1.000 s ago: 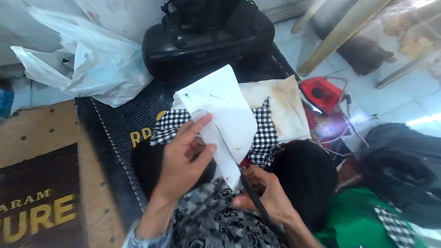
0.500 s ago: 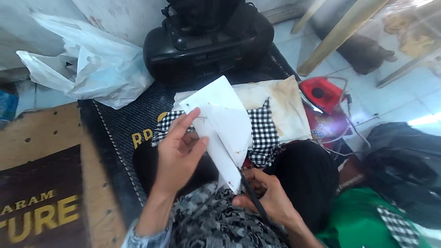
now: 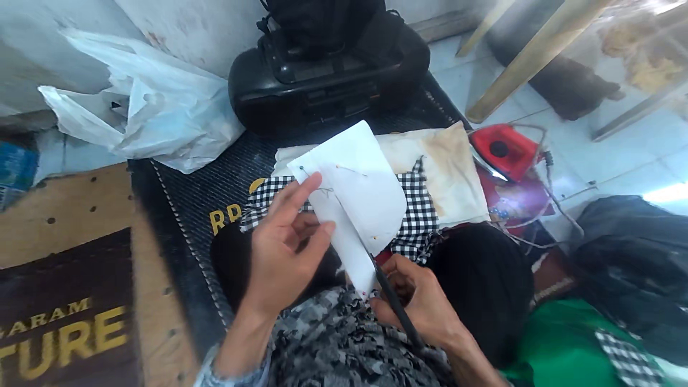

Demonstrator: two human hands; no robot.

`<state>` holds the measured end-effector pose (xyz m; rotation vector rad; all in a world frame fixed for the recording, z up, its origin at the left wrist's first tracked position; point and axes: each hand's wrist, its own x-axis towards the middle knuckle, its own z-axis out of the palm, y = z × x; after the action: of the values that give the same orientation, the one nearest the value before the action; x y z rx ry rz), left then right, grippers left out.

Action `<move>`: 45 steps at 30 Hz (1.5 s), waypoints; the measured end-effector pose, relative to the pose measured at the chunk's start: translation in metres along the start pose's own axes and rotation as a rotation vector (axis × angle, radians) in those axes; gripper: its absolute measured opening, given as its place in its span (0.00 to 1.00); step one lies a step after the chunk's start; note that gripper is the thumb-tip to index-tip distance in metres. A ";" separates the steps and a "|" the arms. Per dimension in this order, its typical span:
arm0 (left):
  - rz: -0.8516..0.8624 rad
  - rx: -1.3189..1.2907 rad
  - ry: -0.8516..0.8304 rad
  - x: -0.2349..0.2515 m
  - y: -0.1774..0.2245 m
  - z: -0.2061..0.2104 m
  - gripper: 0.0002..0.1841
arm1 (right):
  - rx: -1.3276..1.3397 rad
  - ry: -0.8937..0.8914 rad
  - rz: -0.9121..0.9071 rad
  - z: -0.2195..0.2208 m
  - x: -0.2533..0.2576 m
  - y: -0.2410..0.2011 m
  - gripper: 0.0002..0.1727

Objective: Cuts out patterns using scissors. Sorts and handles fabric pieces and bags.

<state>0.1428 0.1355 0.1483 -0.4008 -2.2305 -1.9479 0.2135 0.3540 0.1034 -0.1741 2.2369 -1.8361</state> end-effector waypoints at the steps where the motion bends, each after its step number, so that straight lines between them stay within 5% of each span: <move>1: -0.001 -0.003 0.001 -0.001 -0.001 0.001 0.33 | 0.001 0.006 -0.007 0.001 -0.001 0.001 0.19; 45: -0.009 -0.045 -0.084 -0.011 -0.003 0.015 0.39 | 0.012 0.057 -0.064 0.000 0.012 0.002 0.17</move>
<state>0.1530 0.1486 0.1403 -0.4875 -2.2461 -2.0247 0.2025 0.3516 0.0999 -0.1956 2.2825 -1.9102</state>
